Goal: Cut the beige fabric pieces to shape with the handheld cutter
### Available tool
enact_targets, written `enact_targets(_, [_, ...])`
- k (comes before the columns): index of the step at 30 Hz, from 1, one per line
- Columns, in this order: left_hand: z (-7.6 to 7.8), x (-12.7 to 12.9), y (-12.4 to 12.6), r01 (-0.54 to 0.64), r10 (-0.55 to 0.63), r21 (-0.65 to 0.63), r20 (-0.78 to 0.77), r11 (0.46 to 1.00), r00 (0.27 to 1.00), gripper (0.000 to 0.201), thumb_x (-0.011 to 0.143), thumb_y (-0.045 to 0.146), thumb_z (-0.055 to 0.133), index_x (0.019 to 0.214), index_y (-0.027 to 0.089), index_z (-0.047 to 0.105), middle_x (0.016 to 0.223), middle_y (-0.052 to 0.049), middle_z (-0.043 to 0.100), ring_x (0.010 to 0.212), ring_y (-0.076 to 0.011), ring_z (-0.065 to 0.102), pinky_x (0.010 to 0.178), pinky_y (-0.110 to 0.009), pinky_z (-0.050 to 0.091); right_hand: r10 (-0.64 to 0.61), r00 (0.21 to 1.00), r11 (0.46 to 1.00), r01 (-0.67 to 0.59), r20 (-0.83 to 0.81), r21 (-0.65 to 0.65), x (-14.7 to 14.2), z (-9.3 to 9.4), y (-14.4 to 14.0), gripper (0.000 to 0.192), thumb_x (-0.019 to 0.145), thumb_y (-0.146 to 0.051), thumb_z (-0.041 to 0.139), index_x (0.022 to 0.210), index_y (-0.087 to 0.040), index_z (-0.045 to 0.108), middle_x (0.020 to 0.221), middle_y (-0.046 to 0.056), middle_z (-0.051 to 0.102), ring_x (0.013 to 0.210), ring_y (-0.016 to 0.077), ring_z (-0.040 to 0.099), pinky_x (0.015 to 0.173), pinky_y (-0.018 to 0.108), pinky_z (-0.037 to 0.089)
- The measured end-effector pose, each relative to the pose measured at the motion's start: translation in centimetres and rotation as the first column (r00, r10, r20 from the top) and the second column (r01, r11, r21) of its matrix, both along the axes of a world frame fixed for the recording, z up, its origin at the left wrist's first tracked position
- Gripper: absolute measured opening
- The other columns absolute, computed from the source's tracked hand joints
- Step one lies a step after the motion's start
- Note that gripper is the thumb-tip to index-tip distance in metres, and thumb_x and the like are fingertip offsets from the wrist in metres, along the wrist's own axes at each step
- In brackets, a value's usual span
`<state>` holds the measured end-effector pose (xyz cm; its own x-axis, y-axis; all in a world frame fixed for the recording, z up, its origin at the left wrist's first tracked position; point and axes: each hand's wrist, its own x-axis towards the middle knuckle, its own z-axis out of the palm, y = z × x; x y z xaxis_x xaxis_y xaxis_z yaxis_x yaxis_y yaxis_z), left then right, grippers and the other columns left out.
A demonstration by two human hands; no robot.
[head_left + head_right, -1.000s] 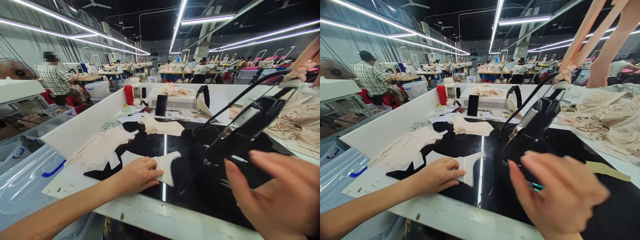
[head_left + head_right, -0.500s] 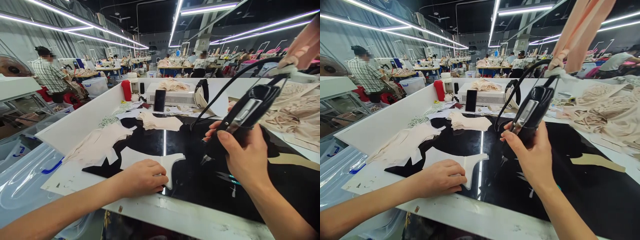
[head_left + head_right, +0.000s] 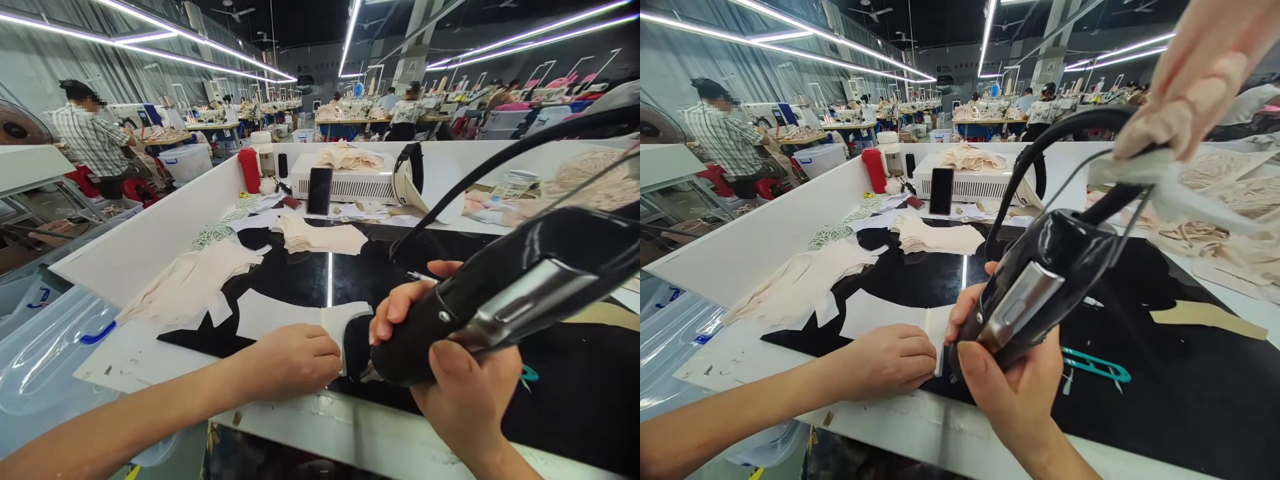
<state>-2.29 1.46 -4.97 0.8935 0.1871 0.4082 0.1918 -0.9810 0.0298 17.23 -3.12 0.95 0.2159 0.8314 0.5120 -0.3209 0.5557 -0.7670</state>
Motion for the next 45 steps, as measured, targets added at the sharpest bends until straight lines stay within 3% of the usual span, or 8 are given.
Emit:
enact_targets(5, [-0.2,0.2,-0.2,-0.055,0.063,-0.143,0.053,0.988,0.997,0.026,0.11,0.017,0.053,0.089,0.017,0.067,0.09,-0.005,0.075,0.088,-0.0182,0.069,0.085,-0.03,0.056,0.006,1.0,1.0,-0.006,-0.03,0.023,-0.8,-0.6,0.0,0.048,0.087,-0.045,0.088,0.125,-0.03,0.063,0.082,-0.002,0.068,0.063,0.0166,0.063,0.053,0.031,0.058])
enact_targets(22, [-0.6,0.5,0.0,-0.029,0.036,-0.114,0.063,0.993,0.997,0.024,0.109,0.017,0.056,0.088,0.017,0.069,0.091,-0.004,0.075,0.084,-0.0184,0.067,0.084,-0.031,0.056,-0.069,0.997,0.998,0.069,0.017,0.006,-1.4,-1.1,0.6,0.05,0.085,-0.047,0.088,0.122,-0.029,0.061,0.081,-0.003,0.065,0.062,0.0177,0.061,0.055,0.032,0.054])
enact_targets(32, [-0.2,0.2,0.2,-0.069,0.091,-0.322,0.054,0.944,0.994,0.023,0.113,0.018,0.052,0.105,0.015,0.073,0.103,-0.008,0.077,0.096,-0.02,0.072,0.088,-0.03,0.055,-0.103,0.993,0.995,0.103,0.064,-0.005,-1.3,-1.1,0.5,0.052,0.084,-0.051,0.087,0.122,-0.03,0.058,0.08,-0.003,0.061,0.06,0.0188,0.059,0.054,0.034,0.053])
enact_targets(37, [-0.5,0.8,0.4,-0.108,0.119,-0.357,0.01,0.928,0.993,0.016,0.111,0.023,0.059,0.117,0.015,0.072,0.106,-0.009,0.076,0.102,-0.0222,0.072,0.094,-0.033,0.054,-0.105,0.992,0.994,0.106,0.069,0.001,-1.2,-1.2,0.4,0.049,0.085,-0.049,0.086,0.121,-0.03,0.058,0.081,-0.003,0.062,0.062,0.0192,0.06,0.055,0.035,0.054])
enact_targets(45, [-1.1,1.1,0.4,-0.139,0.164,-0.314,0.055,0.939,0.985,0.008,0.107,0.019,0.064,0.104,0.016,0.071,0.103,-0.007,0.073,0.089,-0.0178,0.068,0.082,-0.029,0.053,-0.098,0.994,0.995,0.098,0.051,0.0,-1.4,-1.2,0.5,0.05,0.085,-0.048,0.088,0.122,-0.03,0.059,0.081,-0.003,0.063,0.062,0.019,0.061,0.058,0.035,0.055])
